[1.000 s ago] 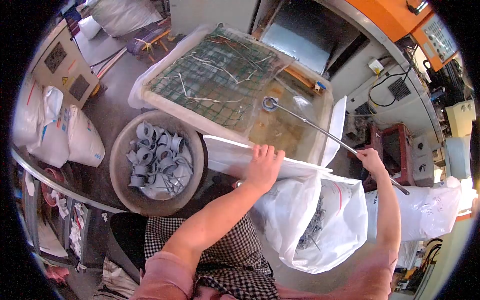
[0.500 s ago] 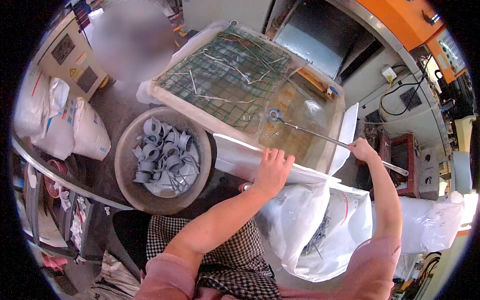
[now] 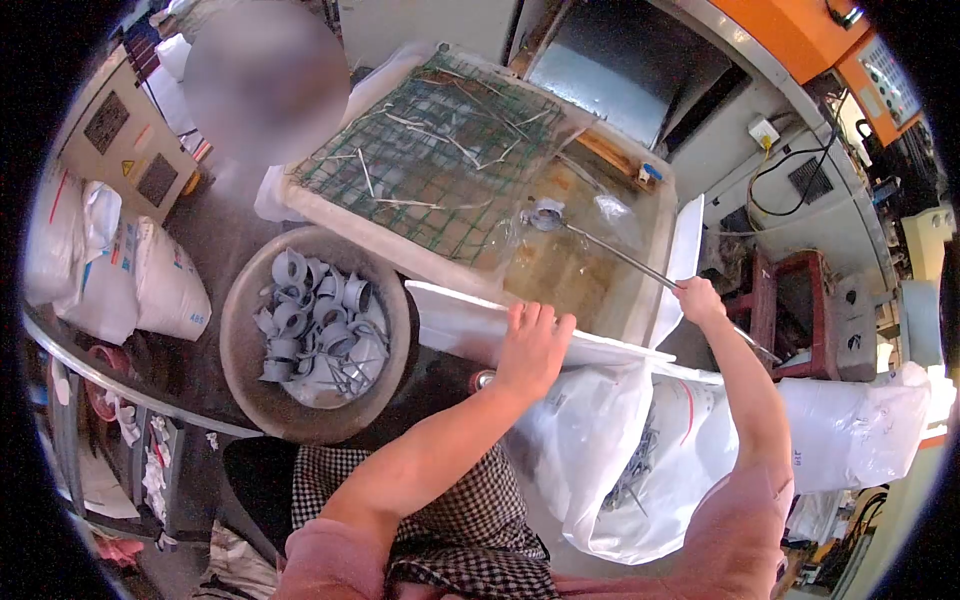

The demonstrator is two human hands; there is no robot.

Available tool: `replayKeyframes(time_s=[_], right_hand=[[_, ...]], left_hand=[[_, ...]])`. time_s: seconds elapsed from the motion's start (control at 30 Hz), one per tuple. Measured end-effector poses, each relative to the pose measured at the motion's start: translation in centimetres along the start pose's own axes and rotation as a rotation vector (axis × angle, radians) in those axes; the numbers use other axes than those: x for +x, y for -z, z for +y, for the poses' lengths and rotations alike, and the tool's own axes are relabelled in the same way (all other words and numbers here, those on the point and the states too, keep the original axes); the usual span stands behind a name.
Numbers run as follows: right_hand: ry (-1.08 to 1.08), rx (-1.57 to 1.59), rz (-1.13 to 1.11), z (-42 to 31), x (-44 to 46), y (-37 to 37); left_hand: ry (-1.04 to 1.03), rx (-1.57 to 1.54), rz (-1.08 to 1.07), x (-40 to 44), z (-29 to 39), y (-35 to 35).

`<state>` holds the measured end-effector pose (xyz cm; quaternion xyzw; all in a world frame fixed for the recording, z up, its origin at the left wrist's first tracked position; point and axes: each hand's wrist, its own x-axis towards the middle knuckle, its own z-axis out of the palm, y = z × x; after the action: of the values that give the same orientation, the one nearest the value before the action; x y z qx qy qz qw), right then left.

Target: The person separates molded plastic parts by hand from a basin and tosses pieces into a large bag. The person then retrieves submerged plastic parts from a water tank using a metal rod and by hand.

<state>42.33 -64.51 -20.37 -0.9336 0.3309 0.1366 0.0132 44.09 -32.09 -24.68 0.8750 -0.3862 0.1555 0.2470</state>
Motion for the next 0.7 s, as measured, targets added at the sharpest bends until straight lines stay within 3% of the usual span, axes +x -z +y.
replayKeyframes(time_s=[0.17, 0.27, 0.3, 0.43, 0.57, 0.7], right_hand=[[0.234, 0.077, 0.038, -0.4, 8.4, -5.0], [0.191, 0.157, 0.08, -4.0, 11.3, -6.2], [0.369, 0.085, 0.162, -4.8, 13.3, -7.5], [0.295, 0.115, 0.107, -7.6, 16.2, -8.6], [0.301, 0.194, 0.068, -3.4, 13.6, -6.6], [0.24, 0.313, 0.015, 5.1, 7.7, -4.3]], left_hand=[[0.015, -0.03, -0.095, 0.2, 0.1, 0.6], [0.012, -0.039, -0.083, 0.2, -0.1, 0.3], [-0.001, -0.023, -0.071, 0.4, -0.2, 0.4], [0.014, -0.064, -0.081, 0.8, -0.4, 0.4], [0.02, -0.089, -0.073, 0.6, -0.7, 1.0], [0.025, -0.121, -0.064, 0.4, -0.5, 1.1]])
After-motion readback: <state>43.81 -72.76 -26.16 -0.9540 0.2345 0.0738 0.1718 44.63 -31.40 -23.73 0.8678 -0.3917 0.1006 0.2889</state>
